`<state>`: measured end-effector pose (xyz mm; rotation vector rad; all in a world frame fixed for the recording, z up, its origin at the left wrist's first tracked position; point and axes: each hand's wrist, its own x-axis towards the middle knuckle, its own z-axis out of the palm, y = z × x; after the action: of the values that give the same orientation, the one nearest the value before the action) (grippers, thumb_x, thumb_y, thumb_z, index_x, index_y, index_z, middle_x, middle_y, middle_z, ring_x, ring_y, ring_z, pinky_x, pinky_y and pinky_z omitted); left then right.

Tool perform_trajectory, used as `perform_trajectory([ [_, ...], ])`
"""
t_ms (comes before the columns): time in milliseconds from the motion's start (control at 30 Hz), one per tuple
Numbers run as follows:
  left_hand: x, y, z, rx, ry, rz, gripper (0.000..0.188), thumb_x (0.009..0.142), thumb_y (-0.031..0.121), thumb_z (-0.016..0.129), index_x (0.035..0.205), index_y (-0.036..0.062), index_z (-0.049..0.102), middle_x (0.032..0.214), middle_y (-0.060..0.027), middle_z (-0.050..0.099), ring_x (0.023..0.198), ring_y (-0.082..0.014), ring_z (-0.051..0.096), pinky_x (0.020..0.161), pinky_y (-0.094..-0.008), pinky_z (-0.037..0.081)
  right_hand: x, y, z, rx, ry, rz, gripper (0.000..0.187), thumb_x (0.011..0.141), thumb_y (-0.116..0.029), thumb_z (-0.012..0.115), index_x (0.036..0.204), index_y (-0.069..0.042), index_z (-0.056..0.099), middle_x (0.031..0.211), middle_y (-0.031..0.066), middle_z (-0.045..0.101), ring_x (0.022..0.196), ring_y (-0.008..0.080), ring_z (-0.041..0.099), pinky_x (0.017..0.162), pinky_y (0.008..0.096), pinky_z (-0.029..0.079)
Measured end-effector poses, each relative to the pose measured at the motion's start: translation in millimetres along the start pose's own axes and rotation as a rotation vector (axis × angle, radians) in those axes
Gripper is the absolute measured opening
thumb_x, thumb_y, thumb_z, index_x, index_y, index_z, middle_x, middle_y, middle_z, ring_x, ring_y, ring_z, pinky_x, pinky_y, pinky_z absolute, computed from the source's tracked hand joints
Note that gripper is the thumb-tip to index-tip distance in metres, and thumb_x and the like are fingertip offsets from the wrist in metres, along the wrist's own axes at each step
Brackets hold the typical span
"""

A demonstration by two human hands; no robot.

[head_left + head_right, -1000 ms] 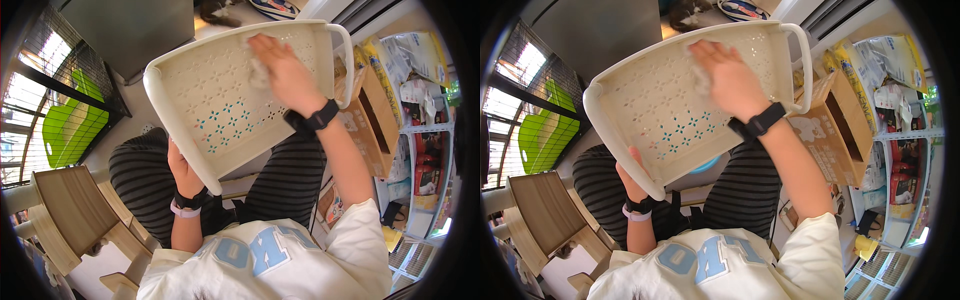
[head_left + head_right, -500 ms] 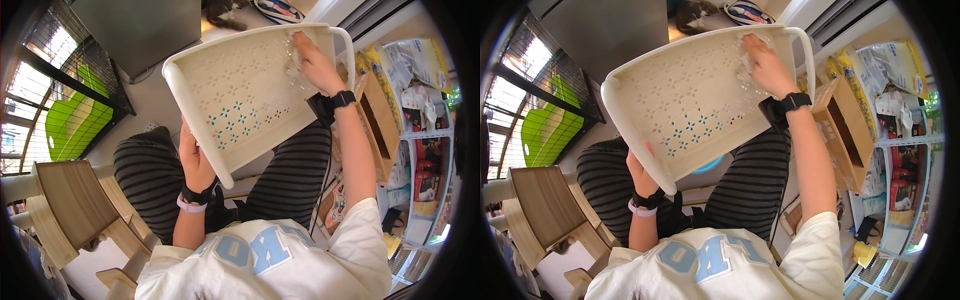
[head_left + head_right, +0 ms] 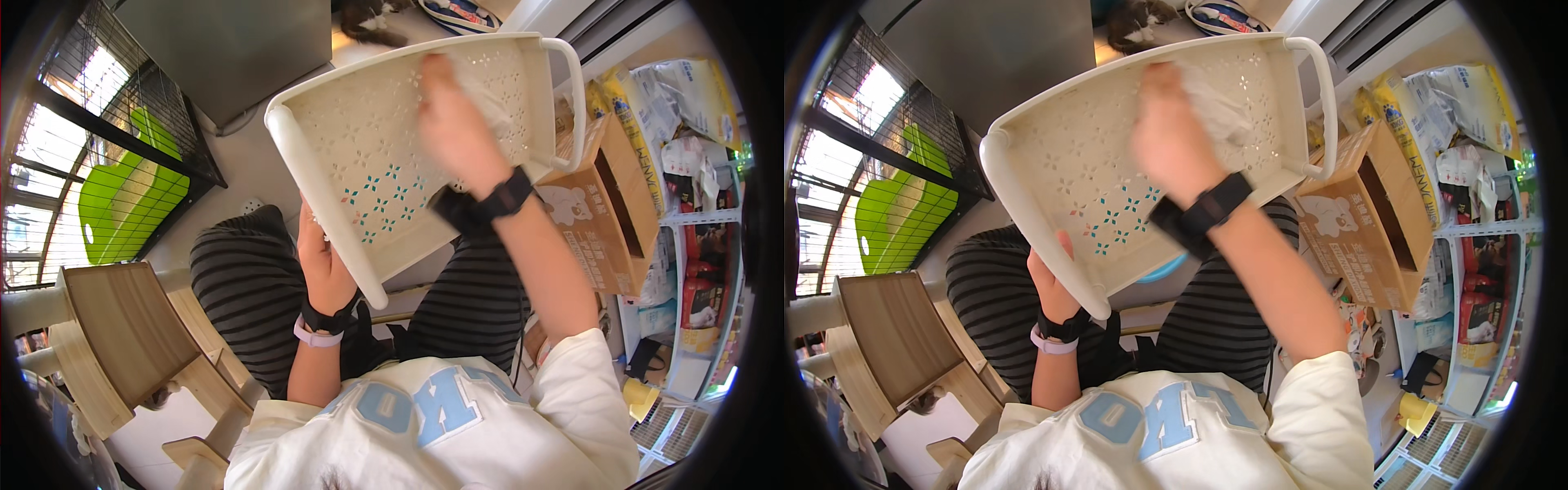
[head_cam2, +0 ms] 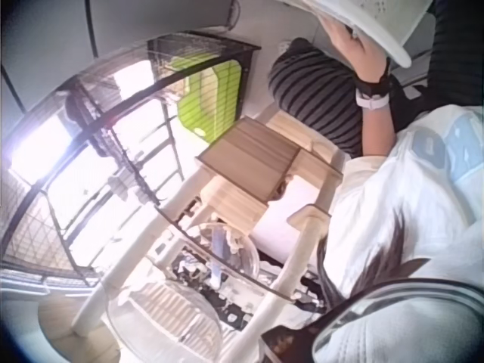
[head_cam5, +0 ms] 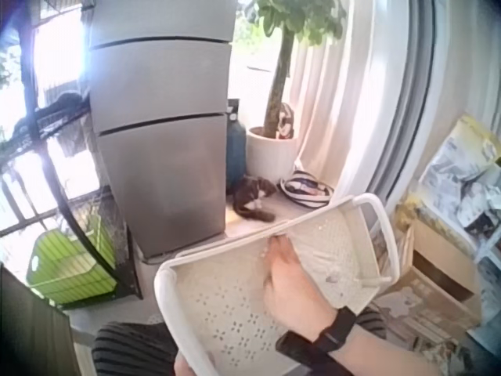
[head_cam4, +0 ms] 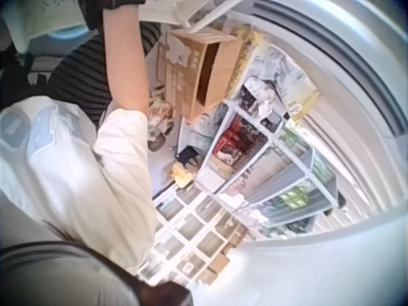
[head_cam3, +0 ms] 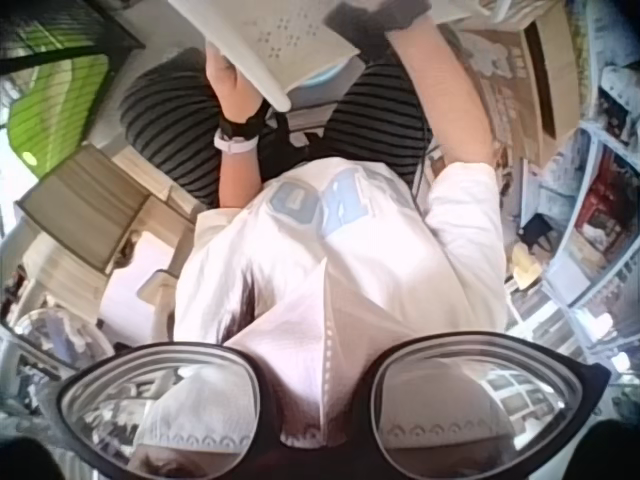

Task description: The person wipes the interior and exterior surfaces of a white plastic tray with a cloth. They dip the cloth into a blue bucket of water to rinse it and continue wiping the underside, corners, and legs of the tray.

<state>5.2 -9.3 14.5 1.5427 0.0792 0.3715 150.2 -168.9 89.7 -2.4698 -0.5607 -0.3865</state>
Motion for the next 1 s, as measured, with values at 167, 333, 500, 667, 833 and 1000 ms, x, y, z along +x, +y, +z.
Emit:
perform_trajectory([
  [167, 0.0, 4.9, -2.8, -0.001, -0.013, -0.073, 0.033, 0.084, -0.002, 0.044, 0.116, -0.0072, 0.049, 0.108, -0.0096, 0.054, 0.083, -0.0124, 0.053, 0.075, -0.0219, 0.042, -22.6, -75.6, 18.8, 0.008, -0.021, -0.173, 0.055, 0.076, 0.002, 0.044, 0.129, 0.011, 0.033, 0.133, 0.0297, 0.037, 0.126, 0.0429, 0.034, 0.106, 0.0428, 0.029],
  [333, -0.2, 0.4, -7.5, 0.045, 0.023, -0.009, 0.007, 0.083, 0.002, 0.047, 0.089, -0.0012, 0.048, 0.079, -0.0003, 0.045, 0.070, -0.0087, 0.041, 0.062, -0.0206, 0.035, -19.8, -88.8, 29.9, 0.163, -0.027, -0.354, 0.055, 0.075, -0.003, 0.053, 0.128, 0.006, 0.039, 0.132, 0.0239, 0.041, 0.125, 0.0388, 0.037, 0.105, 0.0452, 0.030],
  [500, -0.7, -4.0, -12.9, 0.105, 0.050, -0.023, 0.002, 0.080, 0.000, 0.047, 0.082, 0.0000, 0.048, 0.076, -0.0011, 0.043, 0.068, -0.0107, 0.040, 0.062, -0.0221, 0.035, -13.8, -53.1, 7.2, -0.044, -0.049, -0.408, 0.052, 0.075, 0.001, 0.050, 0.126, -0.002, 0.048, 0.131, 0.0128, 0.046, 0.125, 0.0319, 0.040, 0.106, 0.0435, 0.030],
  [667, 2.1, 6.0, -6.8, 0.057, 0.063, 0.013, 0.002, 0.081, 0.000, 0.047, 0.082, 0.0000, 0.048, 0.077, -0.0015, 0.045, 0.067, -0.0108, 0.039, 0.063, -0.0214, 0.034, -7.9, -19.0, -14.0, -0.159, 0.003, -0.180, 0.054, 0.072, 0.004, 0.049, 0.125, 0.003, 0.043, 0.130, 0.0196, 0.044, 0.119, 0.0368, 0.042, 0.102, 0.0425, 0.033],
  [833, 0.7, 2.4, -12.7, 0.043, 0.012, -0.058, 0.004, 0.084, 0.002, 0.047, 0.086, 0.0003, 0.049, 0.077, 0.0000, 0.047, 0.067, -0.0087, 0.041, 0.063, -0.0207, 0.036, -11.0, -68.8, 23.1, -0.142, 0.083, -0.072, 0.051, 0.074, 0.000, 0.051, 0.123, 0.010, 0.040, 0.128, 0.0276, 0.042, 0.118, 0.0400, 0.042, 0.101, 0.0434, 0.034],
  [1000, 1.7, -2.5, -8.1, 0.106, 0.044, 0.103, 0.002, 0.084, 0.002, 0.048, 0.084, 0.0015, 0.046, 0.068, 0.0033, 0.041, 0.061, -0.0053, 0.036, 0.056, -0.0191, 0.030, -24.7, -90.1, 39.4, 0.106, 0.046, -0.345, 0.054, 0.073, -0.002, 0.051, 0.126, 0.008, 0.041, 0.129, 0.0252, 0.043, 0.121, 0.0396, 0.041, 0.103, 0.0453, 0.032],
])
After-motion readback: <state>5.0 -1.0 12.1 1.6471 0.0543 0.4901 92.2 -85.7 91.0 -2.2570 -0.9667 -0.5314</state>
